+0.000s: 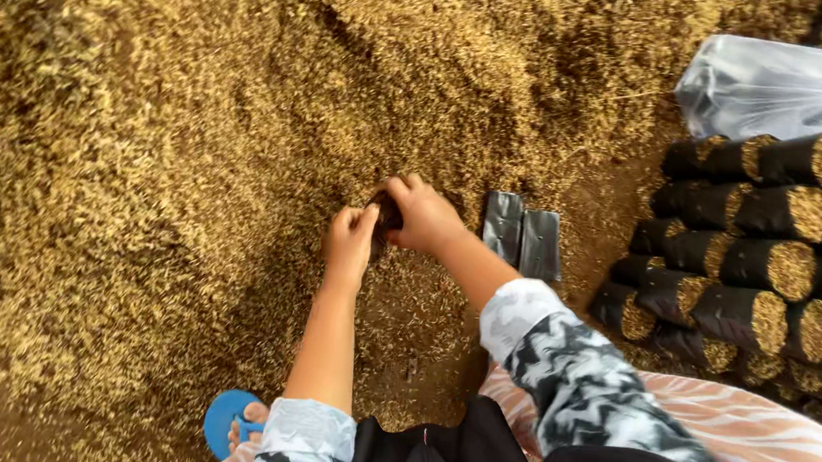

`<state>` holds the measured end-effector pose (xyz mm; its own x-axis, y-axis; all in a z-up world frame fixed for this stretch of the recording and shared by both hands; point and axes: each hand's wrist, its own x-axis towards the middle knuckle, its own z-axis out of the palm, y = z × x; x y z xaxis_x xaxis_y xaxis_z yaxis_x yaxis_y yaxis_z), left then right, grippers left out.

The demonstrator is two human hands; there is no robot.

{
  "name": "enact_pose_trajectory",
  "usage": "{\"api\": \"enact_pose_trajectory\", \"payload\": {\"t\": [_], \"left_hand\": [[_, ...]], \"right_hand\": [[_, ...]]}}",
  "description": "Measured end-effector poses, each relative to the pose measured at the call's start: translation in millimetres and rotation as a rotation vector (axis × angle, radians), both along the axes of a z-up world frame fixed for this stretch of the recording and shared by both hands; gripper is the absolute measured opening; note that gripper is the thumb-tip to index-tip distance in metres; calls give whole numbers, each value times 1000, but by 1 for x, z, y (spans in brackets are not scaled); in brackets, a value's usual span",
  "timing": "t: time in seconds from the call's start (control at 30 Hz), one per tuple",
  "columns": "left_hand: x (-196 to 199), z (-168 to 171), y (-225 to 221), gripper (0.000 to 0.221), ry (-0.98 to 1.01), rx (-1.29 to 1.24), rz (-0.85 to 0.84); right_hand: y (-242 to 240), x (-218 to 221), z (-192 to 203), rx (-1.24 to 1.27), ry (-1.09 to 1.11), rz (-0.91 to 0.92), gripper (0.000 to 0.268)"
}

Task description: The person scoops dried plant material from a large pile and fills small black plastic pouches by hand. The person folds and seals each pouch and places it with others nearby. The process is repeated continuously throughout the clip.

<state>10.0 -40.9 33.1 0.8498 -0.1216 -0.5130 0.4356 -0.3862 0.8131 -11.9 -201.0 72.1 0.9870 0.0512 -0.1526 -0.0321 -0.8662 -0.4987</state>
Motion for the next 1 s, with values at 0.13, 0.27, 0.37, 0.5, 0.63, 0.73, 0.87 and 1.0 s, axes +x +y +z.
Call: {"api": "enact_pose_trajectory", "payload": {"t": [0.13, 0.27, 0.37, 0.5, 0.63, 0.73, 0.87, 1.0], "left_hand": [[-13, 41, -47, 23, -34, -233, -13], [-32, 43, -89, 21, -155, -402, -127], [-49, 34, -112, 17, -160, -542, -208], [-70, 26, -138, 14, -154, -529, -305], [-78, 24, -149, 14, -126, -435, -403], [-77, 25, -159, 14, -85, -398, -429], [-65, 21, -172, 14, -75, -360, -461], [-50, 1, -183, 13, -31, -343, -482]], "right_hand": [[-69, 14, 61, -67, -14, -57, 81], [-153, 18, 129, -193, -28, 17, 86], [-217, 0, 170, -252, 69, -100, 87], [-293, -44, 180, -299, 51, -200, 88], [-348, -79, 133, -313, 113, -337, 91], [-370, -99, 80, -263, 154, -433, 89], [-375, -118, 14, -240, 251, -559, 91], [-374, -130, -24, -245, 336, -559, 85]]}}
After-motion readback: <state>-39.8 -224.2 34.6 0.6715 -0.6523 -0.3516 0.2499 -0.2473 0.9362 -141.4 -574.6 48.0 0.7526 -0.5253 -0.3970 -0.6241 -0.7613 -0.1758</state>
